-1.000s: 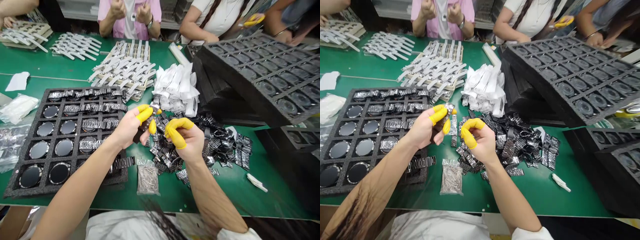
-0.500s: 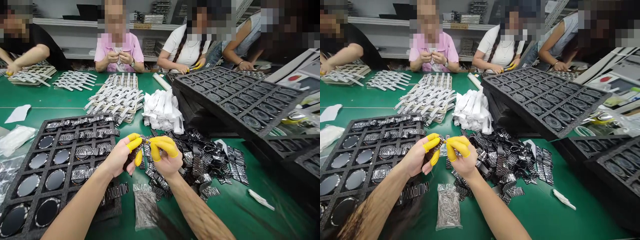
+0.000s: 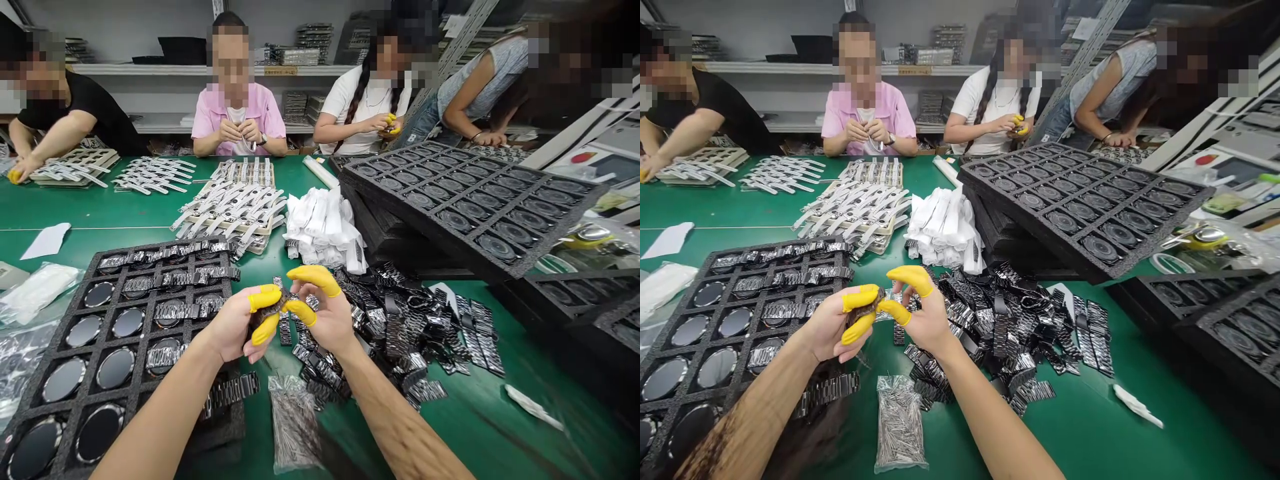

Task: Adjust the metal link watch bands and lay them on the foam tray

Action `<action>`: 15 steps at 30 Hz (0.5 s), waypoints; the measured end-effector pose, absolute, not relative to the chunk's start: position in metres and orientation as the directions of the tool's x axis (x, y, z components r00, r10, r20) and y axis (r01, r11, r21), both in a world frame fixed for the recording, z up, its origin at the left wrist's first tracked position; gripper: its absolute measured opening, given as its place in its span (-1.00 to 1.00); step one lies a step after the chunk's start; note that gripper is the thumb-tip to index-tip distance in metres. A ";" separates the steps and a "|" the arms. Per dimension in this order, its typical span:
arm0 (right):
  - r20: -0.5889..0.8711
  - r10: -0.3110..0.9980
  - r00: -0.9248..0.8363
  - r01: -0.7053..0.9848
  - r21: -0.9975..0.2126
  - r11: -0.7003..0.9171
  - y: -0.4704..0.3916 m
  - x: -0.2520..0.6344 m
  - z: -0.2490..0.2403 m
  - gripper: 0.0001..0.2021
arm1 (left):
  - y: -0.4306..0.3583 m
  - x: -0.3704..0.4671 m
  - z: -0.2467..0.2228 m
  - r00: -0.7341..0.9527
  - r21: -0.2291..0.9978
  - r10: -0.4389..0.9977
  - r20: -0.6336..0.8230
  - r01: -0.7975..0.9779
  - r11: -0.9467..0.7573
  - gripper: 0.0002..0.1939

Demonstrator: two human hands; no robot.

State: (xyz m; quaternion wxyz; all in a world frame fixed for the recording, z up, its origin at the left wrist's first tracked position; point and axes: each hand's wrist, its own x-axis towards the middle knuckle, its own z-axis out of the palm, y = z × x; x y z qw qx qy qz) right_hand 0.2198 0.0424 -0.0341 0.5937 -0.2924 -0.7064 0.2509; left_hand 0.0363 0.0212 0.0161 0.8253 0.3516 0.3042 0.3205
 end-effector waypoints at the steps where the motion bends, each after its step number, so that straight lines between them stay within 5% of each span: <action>1: 0.676 0.712 -0.187 0.070 -0.714 0.696 0.044 0.222 -0.033 -0.69 | 0.021 0.035 0.016 0.638 0.756 0.715 -0.287 -0.308 0.578 -0.67; 15: 0.723 0.604 -0.337 -0.107 -0.667 0.738 0.041 0.223 -0.021 -0.75 | 0.023 0.030 0.010 0.793 0.721 0.536 -0.290 -0.187 0.667 -0.64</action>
